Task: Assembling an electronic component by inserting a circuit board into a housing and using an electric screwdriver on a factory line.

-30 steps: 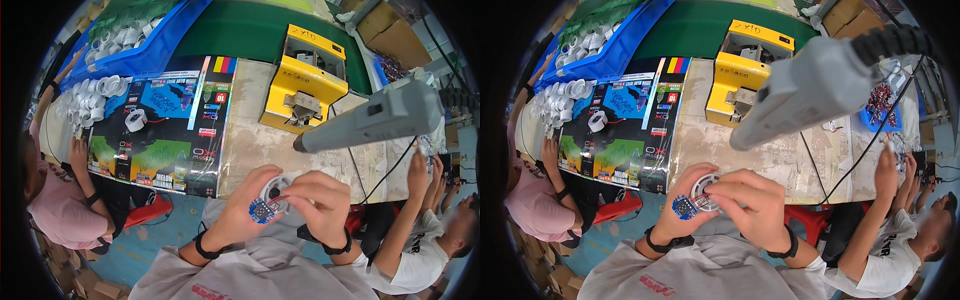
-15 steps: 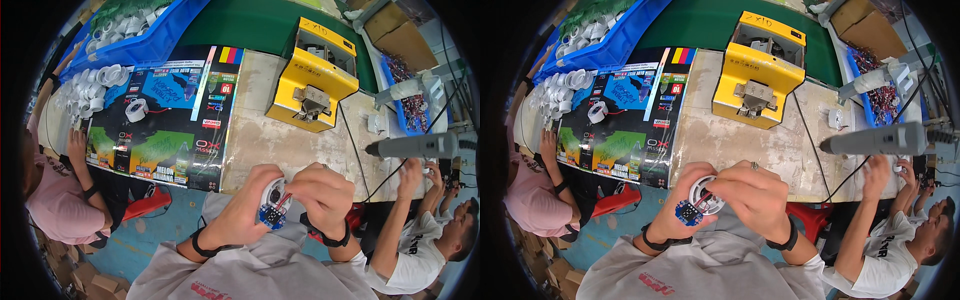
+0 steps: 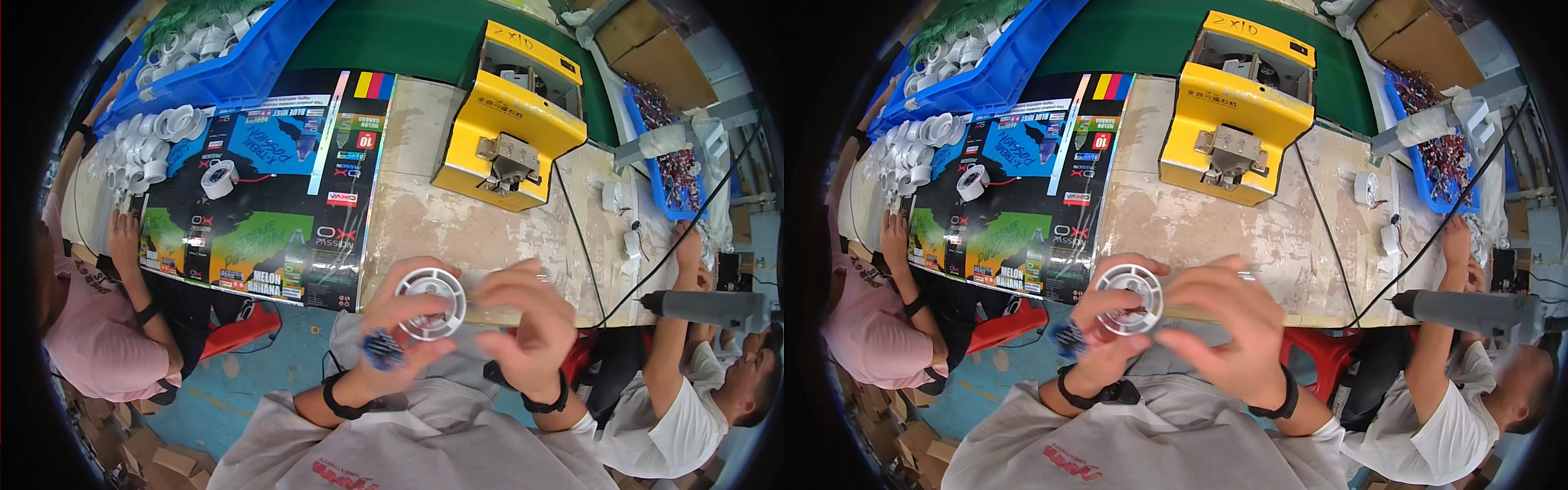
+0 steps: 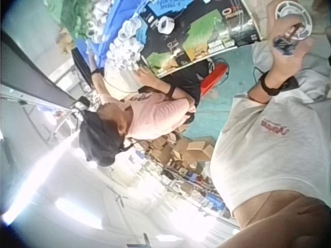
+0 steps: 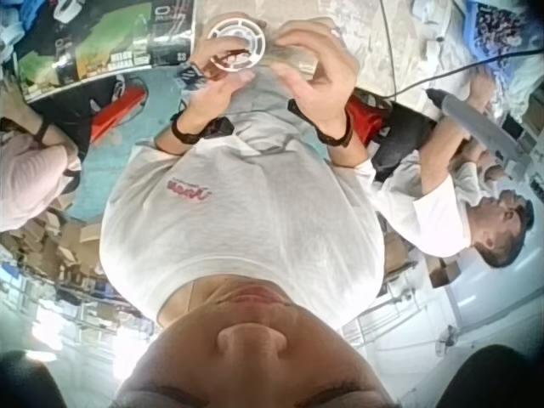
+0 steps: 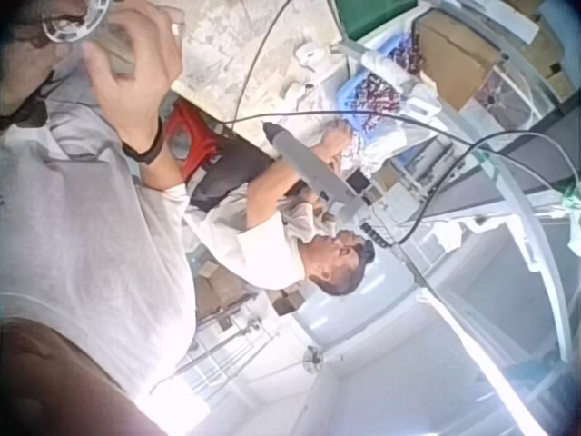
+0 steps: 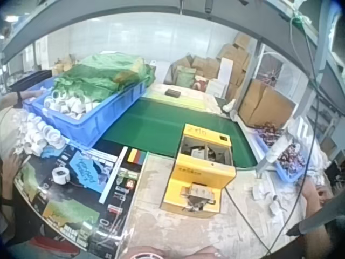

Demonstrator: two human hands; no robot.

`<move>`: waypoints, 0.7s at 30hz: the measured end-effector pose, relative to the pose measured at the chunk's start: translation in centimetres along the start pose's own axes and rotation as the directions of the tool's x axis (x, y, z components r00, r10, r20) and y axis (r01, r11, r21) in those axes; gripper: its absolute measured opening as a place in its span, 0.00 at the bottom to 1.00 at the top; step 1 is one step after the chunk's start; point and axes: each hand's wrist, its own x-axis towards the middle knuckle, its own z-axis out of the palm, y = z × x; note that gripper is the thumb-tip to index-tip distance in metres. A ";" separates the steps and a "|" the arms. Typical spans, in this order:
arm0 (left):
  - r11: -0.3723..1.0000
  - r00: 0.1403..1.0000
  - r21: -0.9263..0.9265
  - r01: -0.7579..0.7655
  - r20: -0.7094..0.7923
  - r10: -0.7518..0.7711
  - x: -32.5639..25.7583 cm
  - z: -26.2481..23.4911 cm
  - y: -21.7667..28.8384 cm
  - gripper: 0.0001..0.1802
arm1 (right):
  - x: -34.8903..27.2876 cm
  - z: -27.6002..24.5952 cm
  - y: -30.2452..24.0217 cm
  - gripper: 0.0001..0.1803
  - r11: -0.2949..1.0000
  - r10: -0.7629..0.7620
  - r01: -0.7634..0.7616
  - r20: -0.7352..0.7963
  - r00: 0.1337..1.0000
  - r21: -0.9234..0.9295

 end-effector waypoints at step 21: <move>0.995 0.982 -0.089 -0.038 0.183 0.054 1.0 -1.7 0.7 0.33 | -0.1 -1.4 -1.1 0.15 0.978 0.062 -0.070 -0.046 0.997 -0.197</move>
